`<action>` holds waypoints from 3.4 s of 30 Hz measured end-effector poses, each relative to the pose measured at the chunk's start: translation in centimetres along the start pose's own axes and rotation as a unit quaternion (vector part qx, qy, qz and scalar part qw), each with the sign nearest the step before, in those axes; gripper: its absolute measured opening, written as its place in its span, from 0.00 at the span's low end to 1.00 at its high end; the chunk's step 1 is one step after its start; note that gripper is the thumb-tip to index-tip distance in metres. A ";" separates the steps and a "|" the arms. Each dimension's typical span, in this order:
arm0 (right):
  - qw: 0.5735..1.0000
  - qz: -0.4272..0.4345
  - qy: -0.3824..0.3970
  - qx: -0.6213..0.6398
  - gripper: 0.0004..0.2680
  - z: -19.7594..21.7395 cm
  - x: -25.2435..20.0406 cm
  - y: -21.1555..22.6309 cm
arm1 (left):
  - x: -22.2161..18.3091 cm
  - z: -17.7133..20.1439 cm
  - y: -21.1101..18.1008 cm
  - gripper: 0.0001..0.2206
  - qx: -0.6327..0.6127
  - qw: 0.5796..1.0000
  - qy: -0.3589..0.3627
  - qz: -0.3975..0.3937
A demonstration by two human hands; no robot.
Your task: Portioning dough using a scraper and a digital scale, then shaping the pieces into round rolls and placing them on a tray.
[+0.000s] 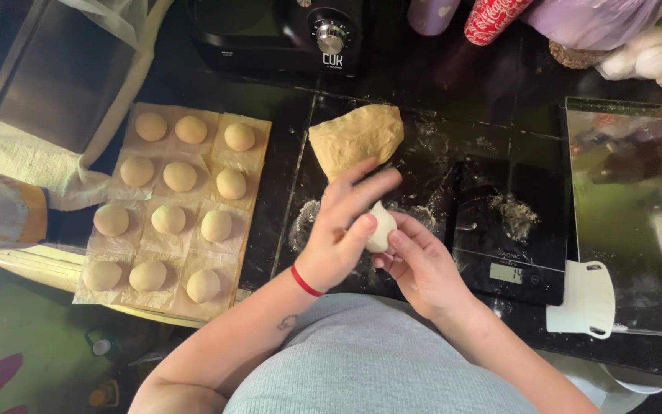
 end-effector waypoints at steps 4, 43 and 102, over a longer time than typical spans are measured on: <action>0.999 -0.043 -0.026 0.009 0.17 0.8 -0.5 -1.2 | -0.6 -0.8 2.1 0.40 -0.120 0.989 0.024 0.086; 0.590 0.258 0.170 -0.746 0.16 -11.1 4.5 -4.1 | -15.1 10.3 -3.5 0.25 -0.023 0.986 -0.086 0.144; 0.502 0.251 0.221 -0.797 0.21 -11.8 3.6 -4.7 | -13.2 8.9 -4.9 0.09 0.049 0.994 -0.007 0.101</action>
Point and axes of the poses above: each hand's wrist, its own x-axis towards the middle knuckle, its own z-axis out of the back of the hand, y = z × x, the point moved 7 cm from there along x, towards the middle knuckle, and after that the axes turned 7 degrees about -x, right-handed, at the moved point
